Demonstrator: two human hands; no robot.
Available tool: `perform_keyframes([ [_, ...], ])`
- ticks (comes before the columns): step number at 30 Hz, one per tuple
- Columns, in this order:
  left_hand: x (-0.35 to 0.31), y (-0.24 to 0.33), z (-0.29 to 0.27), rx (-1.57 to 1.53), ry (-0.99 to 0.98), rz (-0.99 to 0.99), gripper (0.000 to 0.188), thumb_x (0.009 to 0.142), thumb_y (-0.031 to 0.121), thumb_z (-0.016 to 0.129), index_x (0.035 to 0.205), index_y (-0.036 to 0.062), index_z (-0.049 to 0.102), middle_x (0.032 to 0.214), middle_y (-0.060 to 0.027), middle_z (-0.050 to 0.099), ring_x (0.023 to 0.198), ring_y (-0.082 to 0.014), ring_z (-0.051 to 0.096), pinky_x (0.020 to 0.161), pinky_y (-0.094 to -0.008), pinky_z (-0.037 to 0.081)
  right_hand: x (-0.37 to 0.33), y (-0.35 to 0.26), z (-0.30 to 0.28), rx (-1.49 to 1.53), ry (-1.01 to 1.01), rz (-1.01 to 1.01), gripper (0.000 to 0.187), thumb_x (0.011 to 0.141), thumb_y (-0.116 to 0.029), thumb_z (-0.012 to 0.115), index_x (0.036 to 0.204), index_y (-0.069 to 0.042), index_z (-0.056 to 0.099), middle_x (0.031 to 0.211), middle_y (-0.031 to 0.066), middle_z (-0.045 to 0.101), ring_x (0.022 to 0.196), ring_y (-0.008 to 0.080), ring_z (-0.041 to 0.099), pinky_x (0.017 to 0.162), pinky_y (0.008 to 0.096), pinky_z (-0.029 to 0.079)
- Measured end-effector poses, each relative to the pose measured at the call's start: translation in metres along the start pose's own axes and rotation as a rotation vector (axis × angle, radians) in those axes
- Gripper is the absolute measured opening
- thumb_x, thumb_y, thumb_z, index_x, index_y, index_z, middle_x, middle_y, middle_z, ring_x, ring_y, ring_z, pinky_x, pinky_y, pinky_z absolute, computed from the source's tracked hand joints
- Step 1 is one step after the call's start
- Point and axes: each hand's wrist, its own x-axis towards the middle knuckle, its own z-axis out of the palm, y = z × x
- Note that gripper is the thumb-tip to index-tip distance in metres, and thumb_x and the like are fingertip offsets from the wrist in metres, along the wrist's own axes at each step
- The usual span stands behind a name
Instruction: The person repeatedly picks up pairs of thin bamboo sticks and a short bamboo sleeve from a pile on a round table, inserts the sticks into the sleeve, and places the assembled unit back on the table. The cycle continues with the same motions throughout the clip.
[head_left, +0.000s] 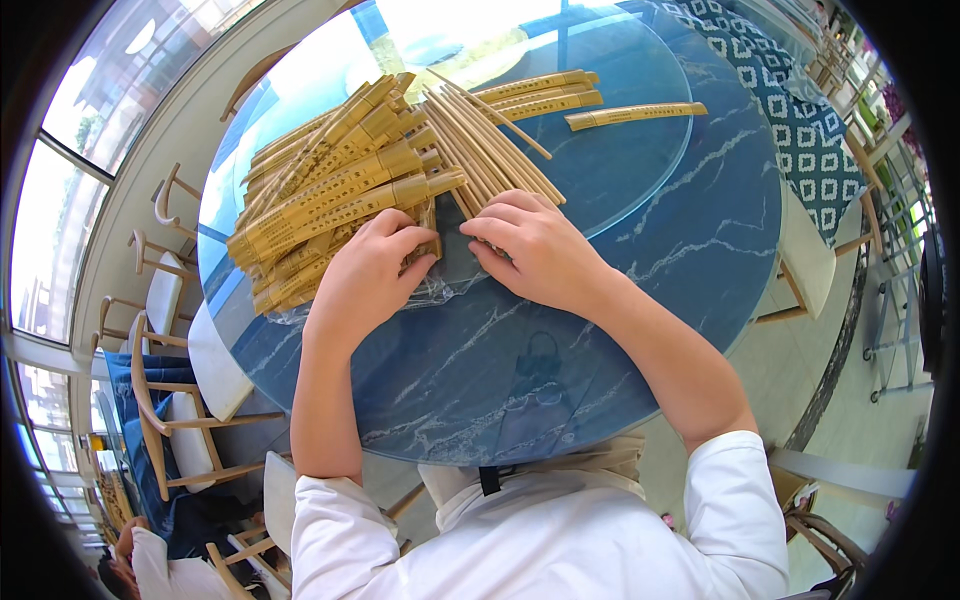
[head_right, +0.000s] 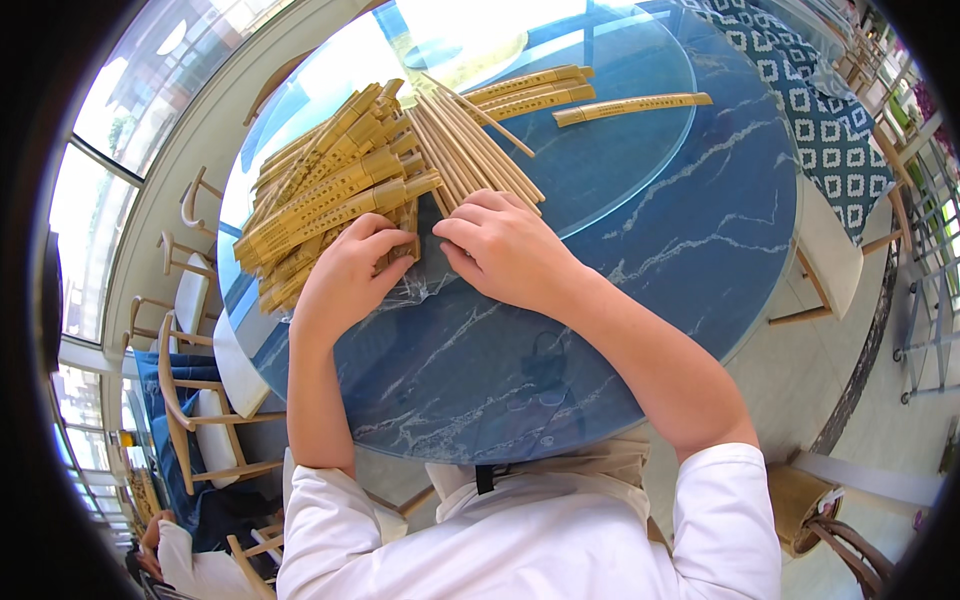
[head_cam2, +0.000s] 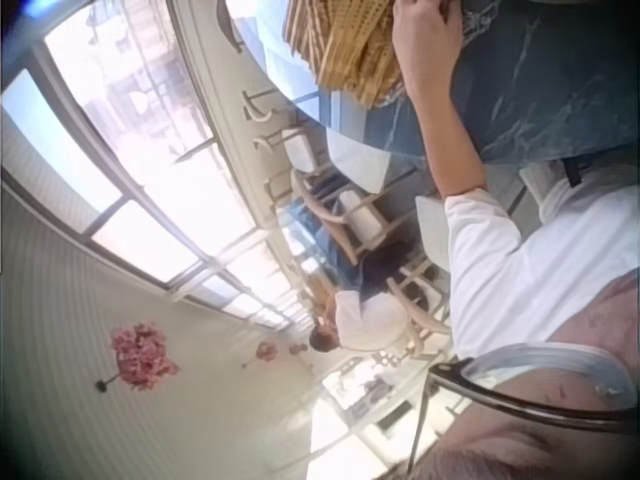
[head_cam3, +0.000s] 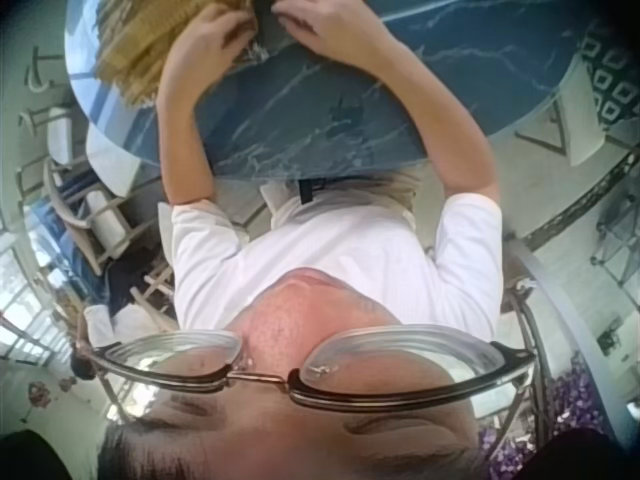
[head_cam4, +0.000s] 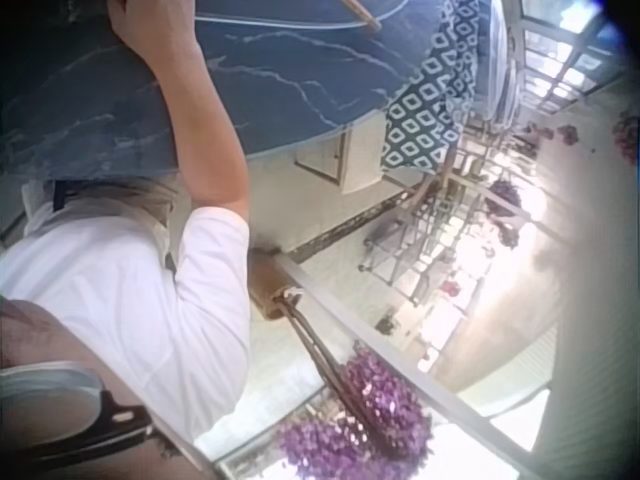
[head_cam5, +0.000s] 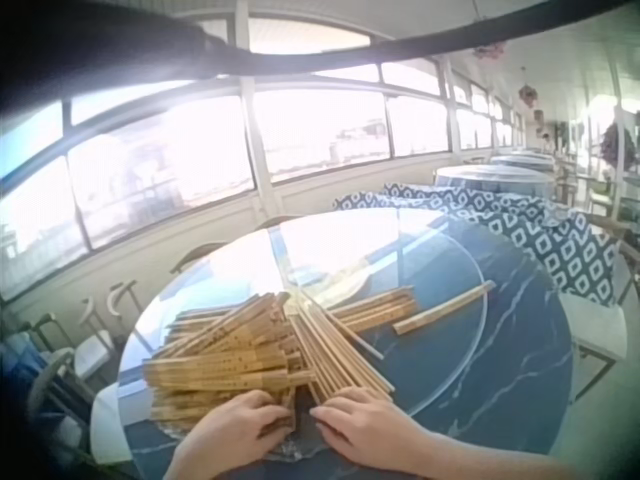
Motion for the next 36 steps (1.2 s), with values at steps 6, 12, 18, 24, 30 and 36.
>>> perform_keyframes([
  [6,0.000,0.005,0.004,0.037,0.038,-0.039,0.016,0.093,0.011,0.072,0.108,0.0050,0.075,0.108,-0.0129,0.066,0.099,-0.0338,0.068,0.088,-0.0425,0.056,0.000,-0.001,0.001,0.005,0.008,-0.004,0.011,0.092,-0.012,0.075,0.102,-0.005,0.073,0.099,0.0070,0.074,0.106,0.0281,0.067,0.096,0.0420,0.054],
  [12,0.002,0.017,0.019,0.192,0.165,-0.013,0.009,0.090,0.008,0.072,0.097,0.0020,0.070,0.111,-0.0127,0.066,0.106,-0.0333,0.066,0.092,-0.0441,0.055,-0.001,0.001,0.000,0.008,-0.005,-0.001,0.018,0.091,-0.011,0.077,0.108,-0.005,0.074,0.102,0.0082,0.075,0.106,0.0295,0.068,0.096,0.0428,0.054],
  [18,0.010,0.027,0.029,-0.042,0.314,0.102,0.016,0.092,0.010,0.076,0.103,0.0017,0.067,0.116,-0.0118,0.065,0.109,-0.0341,0.065,0.096,-0.0423,0.054,0.001,-0.003,0.000,0.068,0.036,0.017,0.015,0.093,-0.012,0.075,0.105,-0.005,0.072,0.102,0.0082,0.073,0.106,0.0296,0.067,0.096,0.0425,0.053],
  [24,0.012,0.040,0.027,-0.193,0.288,0.025,0.023,0.097,0.015,0.076,0.115,0.0021,0.069,0.119,-0.0145,0.070,0.111,-0.0355,0.066,0.097,-0.0415,0.053,0.009,0.012,-0.025,0.042,0.119,0.010,0.013,0.094,-0.008,0.072,0.107,-0.004,0.072,0.100,0.0099,0.074,0.099,0.0319,0.068,0.091,0.0432,0.055],
  [30,0.015,0.016,0.040,-0.039,0.273,0.093,0.021,0.099,0.015,0.074,0.116,0.0017,0.073,0.106,-0.0169,0.076,0.104,-0.0345,0.071,0.093,-0.0415,0.055,0.013,0.030,-0.056,0.245,0.365,0.402,0.016,0.107,-0.014,0.065,0.118,-0.006,0.073,0.096,0.0083,0.074,0.088,0.0169,0.069,0.077,0.0320,0.054],
  [36,0.017,0.021,0.039,-0.035,0.436,0.097,0.014,0.099,0.012,0.074,0.109,0.0038,0.076,0.105,-0.0124,0.079,0.101,-0.0316,0.073,0.092,-0.0402,0.056,0.014,0.037,-0.074,0.396,0.526,0.586,0.020,0.110,-0.020,0.063,0.123,-0.005,0.067,0.090,0.0014,0.072,0.086,0.0058,0.065,0.074,0.0224,0.050],
])
